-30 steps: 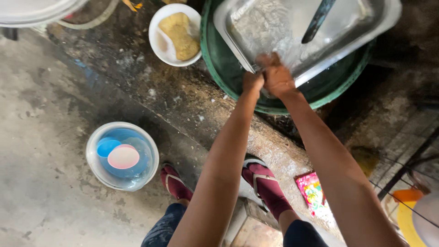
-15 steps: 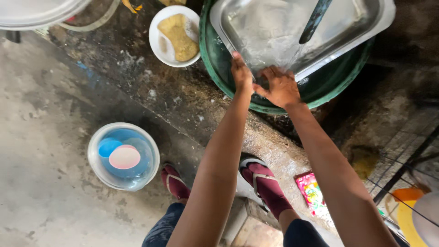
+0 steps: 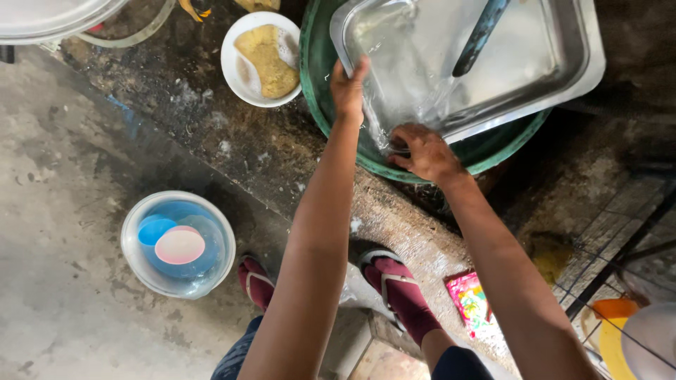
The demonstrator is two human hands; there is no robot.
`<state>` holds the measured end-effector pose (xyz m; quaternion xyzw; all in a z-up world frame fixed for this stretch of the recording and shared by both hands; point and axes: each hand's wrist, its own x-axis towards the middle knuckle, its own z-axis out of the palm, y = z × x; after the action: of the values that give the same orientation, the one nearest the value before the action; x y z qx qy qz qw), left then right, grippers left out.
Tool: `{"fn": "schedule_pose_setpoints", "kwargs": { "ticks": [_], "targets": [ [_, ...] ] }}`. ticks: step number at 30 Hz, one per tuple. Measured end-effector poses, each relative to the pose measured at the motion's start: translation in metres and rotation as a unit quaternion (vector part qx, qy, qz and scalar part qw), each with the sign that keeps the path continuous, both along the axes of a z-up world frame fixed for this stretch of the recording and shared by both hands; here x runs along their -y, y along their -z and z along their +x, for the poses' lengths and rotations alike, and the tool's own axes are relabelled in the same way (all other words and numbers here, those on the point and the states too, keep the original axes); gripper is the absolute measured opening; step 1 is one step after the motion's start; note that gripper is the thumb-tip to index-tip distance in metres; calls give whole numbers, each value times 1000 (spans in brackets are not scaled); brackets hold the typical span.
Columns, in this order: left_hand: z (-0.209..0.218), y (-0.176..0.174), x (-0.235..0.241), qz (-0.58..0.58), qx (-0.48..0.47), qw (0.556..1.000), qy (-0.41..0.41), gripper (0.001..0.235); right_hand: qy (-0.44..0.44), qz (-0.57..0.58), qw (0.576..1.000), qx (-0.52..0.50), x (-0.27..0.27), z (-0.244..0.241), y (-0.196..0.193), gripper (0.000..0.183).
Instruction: The person washes several plates, bowls, and cups using a sponge and soap before rinsing them under running water, then scrubs and rinses a metal tray.
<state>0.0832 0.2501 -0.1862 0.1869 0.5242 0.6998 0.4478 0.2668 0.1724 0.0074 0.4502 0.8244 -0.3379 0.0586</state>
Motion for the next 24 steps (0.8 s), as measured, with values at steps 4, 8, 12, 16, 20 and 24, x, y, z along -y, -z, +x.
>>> {"fn": "schedule_pose_setpoints", "kwargs": {
  "ticks": [4,8,12,16,20,24],
  "targets": [
    [22,-5,23,73,59,996,10,54,6,0,988,156,0,-18,-5,81],
    [33,-18,31,99,20,990,-98,47,15,-49,992,113,-6,-14,22,77],
    [33,-26,33,110,-27,986,-124,50,-4,88,975,204,-11,1,85,96],
    [33,-34,44,110,-101,973,-177,61,-56,177,976,117,-15,2,132,94],
    [22,-63,49,151,-166,961,-160,64,-15,-11,997,70,-14,-6,85,84],
    [18,-110,63,12,-224,968,-109,66,-52,33,994,85,-17,-8,47,75]
  ]
}}
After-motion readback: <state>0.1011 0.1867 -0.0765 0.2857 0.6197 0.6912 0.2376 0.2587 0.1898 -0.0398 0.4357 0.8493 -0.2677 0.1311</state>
